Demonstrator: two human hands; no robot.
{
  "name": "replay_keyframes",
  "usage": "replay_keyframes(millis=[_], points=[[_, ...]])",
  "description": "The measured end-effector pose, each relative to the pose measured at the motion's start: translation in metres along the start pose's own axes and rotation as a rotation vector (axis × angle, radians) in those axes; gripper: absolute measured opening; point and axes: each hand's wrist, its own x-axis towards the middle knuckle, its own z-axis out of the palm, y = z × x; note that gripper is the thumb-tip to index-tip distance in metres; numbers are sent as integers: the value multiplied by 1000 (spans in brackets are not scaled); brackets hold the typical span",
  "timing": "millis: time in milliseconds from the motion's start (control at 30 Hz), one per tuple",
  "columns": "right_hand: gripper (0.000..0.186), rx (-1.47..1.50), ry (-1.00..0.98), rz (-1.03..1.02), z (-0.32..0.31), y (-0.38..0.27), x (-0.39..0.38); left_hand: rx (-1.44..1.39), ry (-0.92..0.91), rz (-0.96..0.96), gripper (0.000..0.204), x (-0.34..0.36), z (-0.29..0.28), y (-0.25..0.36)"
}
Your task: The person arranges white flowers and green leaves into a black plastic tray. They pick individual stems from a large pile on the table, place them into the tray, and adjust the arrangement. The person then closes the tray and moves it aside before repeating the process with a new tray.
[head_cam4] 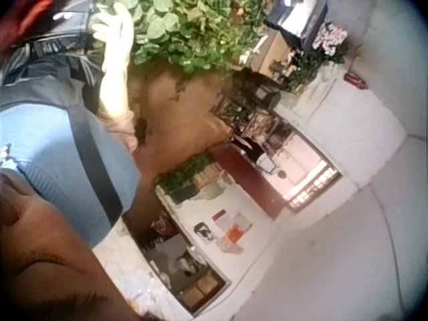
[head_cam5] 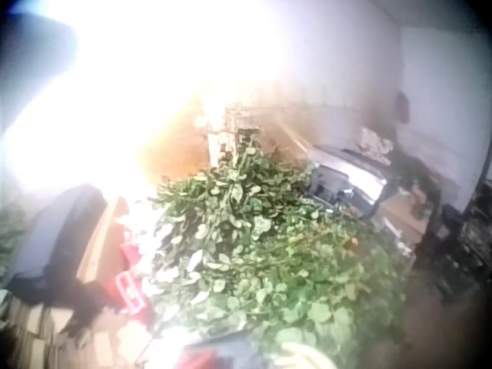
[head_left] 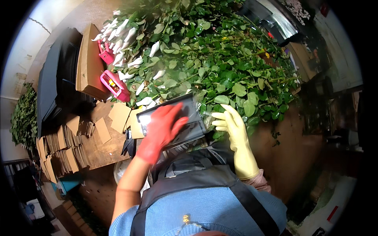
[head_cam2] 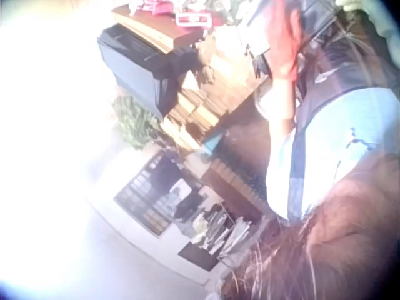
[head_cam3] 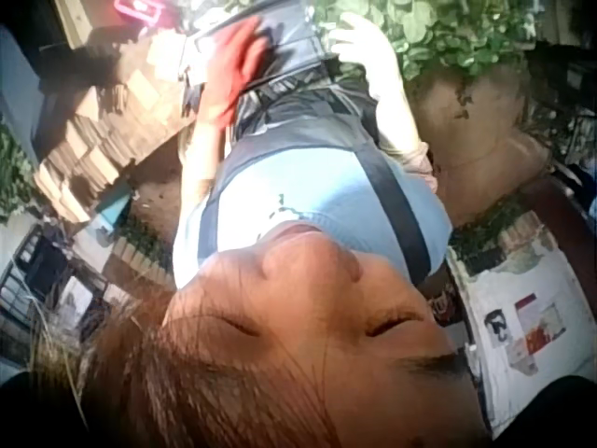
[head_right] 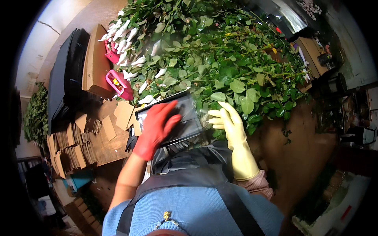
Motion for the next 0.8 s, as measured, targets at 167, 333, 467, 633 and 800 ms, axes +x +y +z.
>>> replay_keyframes(millis=[167,333,467,633,800], points=[[39,-141,-118,-315,14,-15,-26,246,-543,-155,58,81,50,8],[22,-160,-186,-234,13,13,-18,237,-346,349,49,70,86,9],[29,109,-101,51,-1,19,5,136,-195,346,49,53,79,20],[40,-30,62,-250,-13,-27,-2,-125,-151,365,32,32,84,17],[44,80,-239,-495,6,-47,-7,-444,-295,247,49,31,66,10]])
